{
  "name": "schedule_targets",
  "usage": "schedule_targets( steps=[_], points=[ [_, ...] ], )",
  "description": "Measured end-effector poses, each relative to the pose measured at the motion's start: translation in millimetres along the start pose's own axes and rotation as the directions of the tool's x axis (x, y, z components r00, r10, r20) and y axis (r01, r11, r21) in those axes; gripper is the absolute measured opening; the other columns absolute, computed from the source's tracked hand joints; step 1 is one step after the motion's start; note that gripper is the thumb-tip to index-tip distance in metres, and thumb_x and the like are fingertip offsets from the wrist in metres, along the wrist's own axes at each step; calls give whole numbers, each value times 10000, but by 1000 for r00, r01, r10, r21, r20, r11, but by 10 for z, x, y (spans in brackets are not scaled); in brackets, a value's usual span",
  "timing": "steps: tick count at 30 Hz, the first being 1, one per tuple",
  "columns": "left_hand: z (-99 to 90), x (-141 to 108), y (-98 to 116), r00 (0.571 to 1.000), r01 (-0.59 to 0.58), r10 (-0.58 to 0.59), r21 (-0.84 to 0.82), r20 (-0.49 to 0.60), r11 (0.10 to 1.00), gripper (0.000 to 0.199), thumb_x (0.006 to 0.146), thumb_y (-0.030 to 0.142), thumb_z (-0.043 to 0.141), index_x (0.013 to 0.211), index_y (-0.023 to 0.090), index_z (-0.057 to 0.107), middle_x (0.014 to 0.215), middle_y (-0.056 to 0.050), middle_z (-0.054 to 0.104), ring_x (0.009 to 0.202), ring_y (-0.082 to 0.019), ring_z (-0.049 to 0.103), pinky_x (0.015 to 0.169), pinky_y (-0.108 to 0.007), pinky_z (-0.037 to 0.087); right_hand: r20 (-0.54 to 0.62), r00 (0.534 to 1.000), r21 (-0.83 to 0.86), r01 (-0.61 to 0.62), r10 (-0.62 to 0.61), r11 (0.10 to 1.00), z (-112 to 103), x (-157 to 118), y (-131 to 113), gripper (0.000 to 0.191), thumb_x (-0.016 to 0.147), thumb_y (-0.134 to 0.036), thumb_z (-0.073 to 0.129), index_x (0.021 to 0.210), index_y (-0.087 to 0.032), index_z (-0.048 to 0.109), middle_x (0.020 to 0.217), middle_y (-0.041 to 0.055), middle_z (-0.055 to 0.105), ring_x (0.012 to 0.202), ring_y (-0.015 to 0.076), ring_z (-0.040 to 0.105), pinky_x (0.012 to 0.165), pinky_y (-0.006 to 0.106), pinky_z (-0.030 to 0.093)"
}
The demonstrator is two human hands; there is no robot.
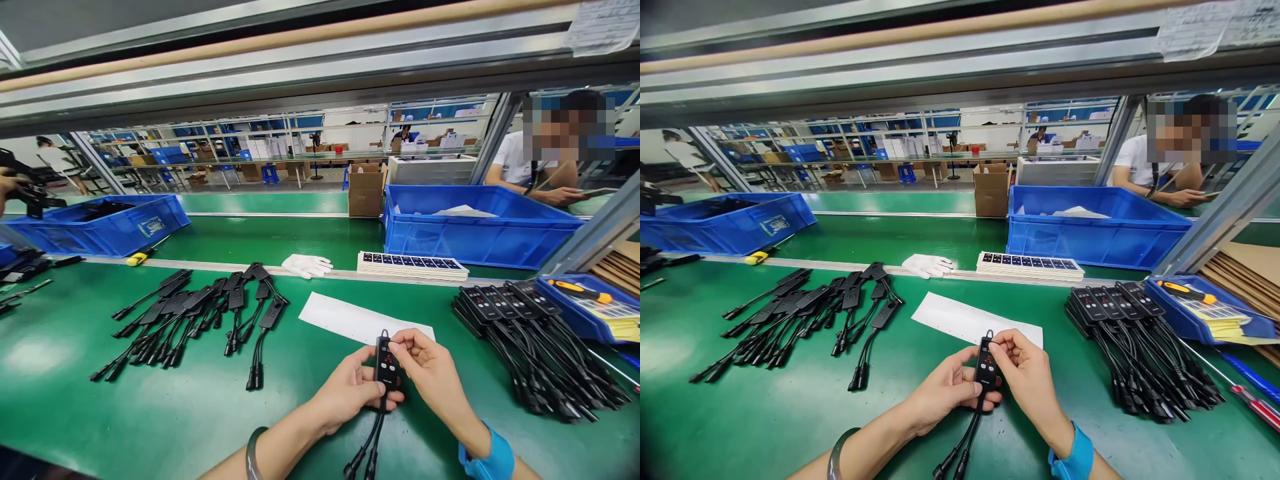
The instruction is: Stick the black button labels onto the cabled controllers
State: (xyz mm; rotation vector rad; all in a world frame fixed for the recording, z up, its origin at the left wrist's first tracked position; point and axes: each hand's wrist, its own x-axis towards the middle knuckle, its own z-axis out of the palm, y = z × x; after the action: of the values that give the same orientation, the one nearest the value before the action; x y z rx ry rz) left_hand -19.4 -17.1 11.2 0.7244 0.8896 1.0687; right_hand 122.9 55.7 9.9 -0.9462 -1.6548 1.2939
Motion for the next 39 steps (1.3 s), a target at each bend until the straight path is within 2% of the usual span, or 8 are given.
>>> schedule_targets(
  steps=[8, 19, 25, 29, 34, 37, 39],
  points=[
    [-10, 15, -31, 1000, -23, 23, 49, 10, 999, 608, 647, 345, 778, 1140, 154, 477, 869, -95, 657, 850, -234, 655, 777, -345, 498, -28, 999, -23, -18, 17, 1000, 7, 0, -13, 298, 750, -472, 625, 744, -176, 593, 641, 16, 573, 544, 137, 524, 471, 228, 434],
    [-24, 30, -68, 998, -48, 45, 72, 40, 996, 633, 656, 386, 777, 1152, 146, 465, 870, -92, 652, 842, -210, 652, 774, -322, 499, -47, 998, -10, -48, 48, 999, 18, 13, -8, 292, 723, -460, 639, 709, -175, 581, 567, -14, 525, 462, 105, 453, 399, 211, 360],
    [-30, 26, -27, 999, -39, 37, 60, 30, 997, 532, 669, 249, 733, 1123, 152, 473, 936, -118, 657, 854, -240, 659, 776, -343, 504, -79, 997, -100, -13, 5, 995, -26, 52, 146, 356, 745, -414, 652, 1010, -208, 532, 611, -57, 471, 543, 126, 490, 489, 226, 424],
    [-38, 42, 21, 1000, 1, -1, -20, -7, 1000, 405, 737, 277, 601, 1099, 127, 496, 940, -149, 660, 802, -268, 671, 732, -368, 518, 41, 999, -117, -27, 32, 993, -6, 69, 214, 369, 759, -399, 616, 1062, -212, 516, 726, -31, 464, 642, 140, 507, 551, 241, 459],
    [-64, 69, 50, 998, -67, 66, -78, -24, 995, 330, 832, 330, 470, 1048, 88, 527, 885, -163, 661, 672, -210, 659, 643, -327, 530, 230, 970, -128, -52, 81, 990, 80, -25, 219, 616, 728, -314, 654, 1280, -232, 394, 920, 26, 565, 742, 172, 547, 617, 286, 497],
    [-61, 72, 59, 993, -116, 113, -85, -36, 990, 316, 862, 322, 466, 1079, 99, 518, 896, -153, 659, 710, -209, 657, 623, -293, 525, 306, 949, -76, -62, 82, 995, 98, -64, 218, 842, 666, -290, 726, 1383, -257, 285, 1135, 69, 554, 835, 200, 583, 675, 315, 516],
    [-58, 77, 54, 990, -135, 132, -77, -42, 988, 335, 881, 355, 467, 1105, 109, 506, 921, -148, 654, 769, -222, 662, 650, -293, 528, 334, 940, -28, -67, 72, 997, 92, -54, 218, 837, 710, -343, 698, 1414, -245, 255, 1217, 87, 533, 934, 224, 583, 770, 349, 508]
  ],
)
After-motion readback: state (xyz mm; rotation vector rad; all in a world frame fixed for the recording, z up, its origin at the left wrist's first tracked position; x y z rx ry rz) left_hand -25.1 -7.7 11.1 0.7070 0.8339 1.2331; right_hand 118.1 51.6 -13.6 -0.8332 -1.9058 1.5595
